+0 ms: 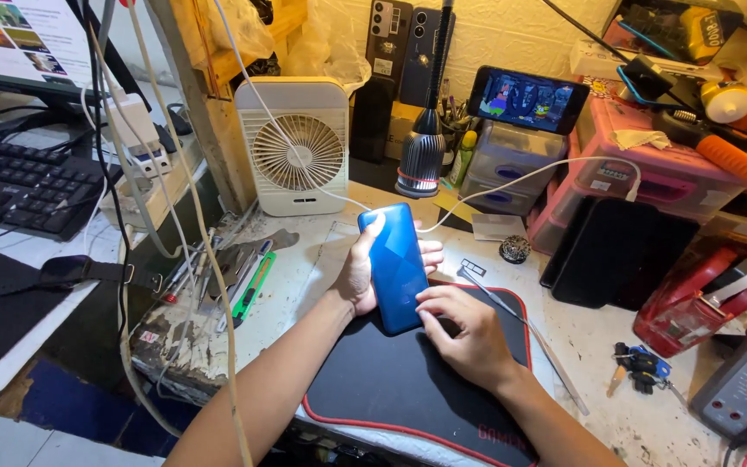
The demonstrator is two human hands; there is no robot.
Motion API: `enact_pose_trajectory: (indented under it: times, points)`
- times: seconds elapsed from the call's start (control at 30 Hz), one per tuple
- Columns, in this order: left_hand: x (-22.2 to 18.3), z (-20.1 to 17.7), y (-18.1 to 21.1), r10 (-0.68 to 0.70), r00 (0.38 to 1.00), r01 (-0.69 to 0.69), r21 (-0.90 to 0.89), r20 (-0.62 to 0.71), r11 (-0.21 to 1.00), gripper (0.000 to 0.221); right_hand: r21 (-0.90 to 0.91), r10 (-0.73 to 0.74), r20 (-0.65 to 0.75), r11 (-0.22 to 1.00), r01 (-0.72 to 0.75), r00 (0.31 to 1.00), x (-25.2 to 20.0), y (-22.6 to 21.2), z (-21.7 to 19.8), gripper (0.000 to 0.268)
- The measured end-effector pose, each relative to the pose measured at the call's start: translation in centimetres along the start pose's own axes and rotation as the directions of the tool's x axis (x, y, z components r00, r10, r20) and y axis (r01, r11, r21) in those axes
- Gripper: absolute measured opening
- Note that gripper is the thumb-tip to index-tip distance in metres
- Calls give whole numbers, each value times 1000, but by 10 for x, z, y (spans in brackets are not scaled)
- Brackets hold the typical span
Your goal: Assembling a smartphone by connecting the display panel to the internal frame and testing the device.
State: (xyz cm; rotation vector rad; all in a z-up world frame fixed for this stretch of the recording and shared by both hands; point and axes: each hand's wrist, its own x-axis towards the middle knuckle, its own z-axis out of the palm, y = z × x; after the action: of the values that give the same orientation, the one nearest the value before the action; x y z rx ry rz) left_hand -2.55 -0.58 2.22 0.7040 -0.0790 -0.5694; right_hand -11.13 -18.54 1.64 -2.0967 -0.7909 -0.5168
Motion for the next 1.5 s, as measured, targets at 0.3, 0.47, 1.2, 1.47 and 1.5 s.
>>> enact_pose_trajectory:
  times: [0.3,0.47,1.2,1.47,1.5]
  points:
    - [3,-8,-2,-28,999,28,-4,43,1000,83,-24,294,63,956,-293,954,-6,17,1,24]
    - [6,-13,-6,-33,998,34,-27,59,999,72,8,122,-79,993,-122,989,-7,5,0,42]
    - [-5,8,7,112,986,-123,-79,-125,989,49,12,165,-218,986,-167,962,2,15,-22,34]
    - [-3,7,2,-142,988,154,382,-61,911,56,608,525,-437,771,-190,730,-2,35,-31,28]
    - [-2,-1,-4,-148,987,159,383,-57,910,56,606,527,-441,772,-192,726,0,34,-34,28]
